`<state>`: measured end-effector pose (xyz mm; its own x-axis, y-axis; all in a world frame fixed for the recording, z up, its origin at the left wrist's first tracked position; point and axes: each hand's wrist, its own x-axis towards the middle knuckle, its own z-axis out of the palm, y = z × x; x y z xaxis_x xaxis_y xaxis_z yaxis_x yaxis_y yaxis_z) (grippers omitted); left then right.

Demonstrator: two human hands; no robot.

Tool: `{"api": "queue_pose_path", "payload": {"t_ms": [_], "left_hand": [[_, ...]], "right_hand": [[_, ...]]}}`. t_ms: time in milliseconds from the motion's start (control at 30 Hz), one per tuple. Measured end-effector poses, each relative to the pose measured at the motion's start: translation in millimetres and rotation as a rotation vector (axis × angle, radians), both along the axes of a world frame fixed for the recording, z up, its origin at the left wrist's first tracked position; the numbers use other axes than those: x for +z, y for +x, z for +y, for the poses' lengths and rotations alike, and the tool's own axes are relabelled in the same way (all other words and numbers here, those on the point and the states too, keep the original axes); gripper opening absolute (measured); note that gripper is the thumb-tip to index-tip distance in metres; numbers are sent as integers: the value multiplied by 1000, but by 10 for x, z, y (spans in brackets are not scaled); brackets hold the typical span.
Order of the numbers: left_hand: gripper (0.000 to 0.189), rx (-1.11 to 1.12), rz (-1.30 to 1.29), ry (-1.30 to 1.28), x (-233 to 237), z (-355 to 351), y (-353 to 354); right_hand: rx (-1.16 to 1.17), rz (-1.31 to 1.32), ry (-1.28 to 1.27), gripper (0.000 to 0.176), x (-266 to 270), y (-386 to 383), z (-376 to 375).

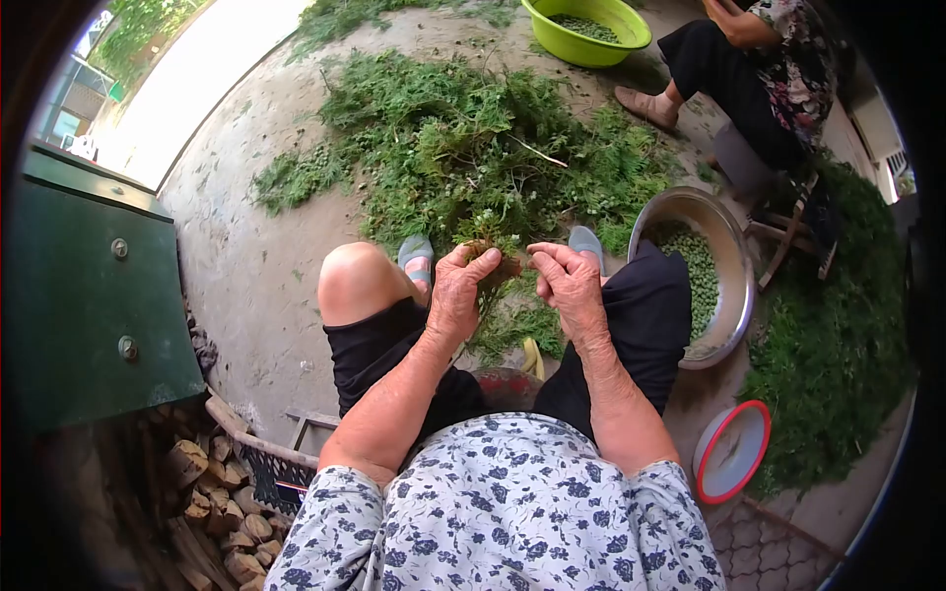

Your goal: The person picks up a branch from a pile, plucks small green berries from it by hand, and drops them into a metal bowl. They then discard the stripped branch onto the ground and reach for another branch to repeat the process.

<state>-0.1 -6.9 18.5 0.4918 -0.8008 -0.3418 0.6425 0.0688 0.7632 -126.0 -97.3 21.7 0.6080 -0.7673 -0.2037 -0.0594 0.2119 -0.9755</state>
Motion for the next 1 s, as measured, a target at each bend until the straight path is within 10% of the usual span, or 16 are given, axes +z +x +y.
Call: {"api": "queue_pose_path", "payload": {"t_ms": [367, 667, 833, 1000], "left_hand": [[11, -167, 113, 8, -38, 19, -60], [10, -129, -109, 64, -126, 20, -110], [9, -69, -98, -24, -152, 4, -124], [9, -75, -135, 55, -125, 1, -124]], "right_hand": [[169, -180, 294, 21, -44, 33, 11], [-72, 86, -387, 14, -241, 45, 73], [-114, -388, 592, 21, -170, -14, -39], [-55, -473, 629, 19, -136, -22, -44]]}}
